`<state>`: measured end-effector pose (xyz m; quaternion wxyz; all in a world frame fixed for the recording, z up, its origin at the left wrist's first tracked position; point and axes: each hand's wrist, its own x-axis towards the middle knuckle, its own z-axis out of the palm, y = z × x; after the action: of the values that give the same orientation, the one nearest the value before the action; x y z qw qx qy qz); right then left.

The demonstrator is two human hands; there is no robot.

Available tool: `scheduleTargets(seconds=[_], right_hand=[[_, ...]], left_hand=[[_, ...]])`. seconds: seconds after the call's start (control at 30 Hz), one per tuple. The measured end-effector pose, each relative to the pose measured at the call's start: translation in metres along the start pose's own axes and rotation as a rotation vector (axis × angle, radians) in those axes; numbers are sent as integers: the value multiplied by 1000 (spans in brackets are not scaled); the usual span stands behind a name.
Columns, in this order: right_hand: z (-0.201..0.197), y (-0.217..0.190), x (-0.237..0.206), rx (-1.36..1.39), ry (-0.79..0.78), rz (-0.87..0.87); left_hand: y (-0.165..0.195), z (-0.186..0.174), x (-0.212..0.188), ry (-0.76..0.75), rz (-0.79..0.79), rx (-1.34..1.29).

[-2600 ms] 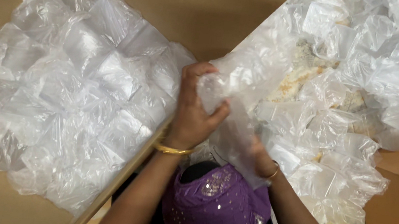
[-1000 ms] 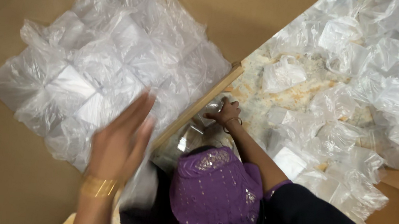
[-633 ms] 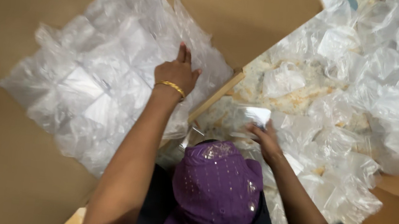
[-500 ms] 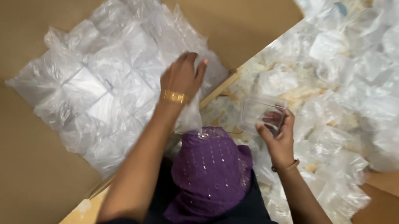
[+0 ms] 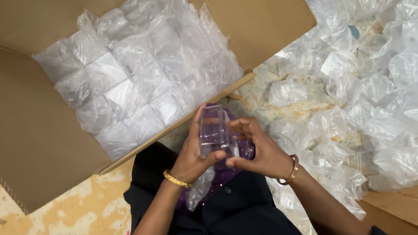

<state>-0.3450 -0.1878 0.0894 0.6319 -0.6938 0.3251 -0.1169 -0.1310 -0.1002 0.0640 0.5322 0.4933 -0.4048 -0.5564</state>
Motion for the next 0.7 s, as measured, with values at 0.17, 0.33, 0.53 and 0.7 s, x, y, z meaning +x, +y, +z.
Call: scheduleTargets(seconds=[0.17,0.33,0.53,0.7], right_hand=[[-5,-31,-19,-46,50,28],[6,-59,-23,49,62,-141],[11,-66,-25,-147,66,-137],[5,-67,-29,-212,46,-158]], left_hand=[[9,-12,-18,3,49,-84],[13,-7,-22,-162,91,91],[16,0,-25,-215,145,144],[13,3,-28,-220,156,126]])
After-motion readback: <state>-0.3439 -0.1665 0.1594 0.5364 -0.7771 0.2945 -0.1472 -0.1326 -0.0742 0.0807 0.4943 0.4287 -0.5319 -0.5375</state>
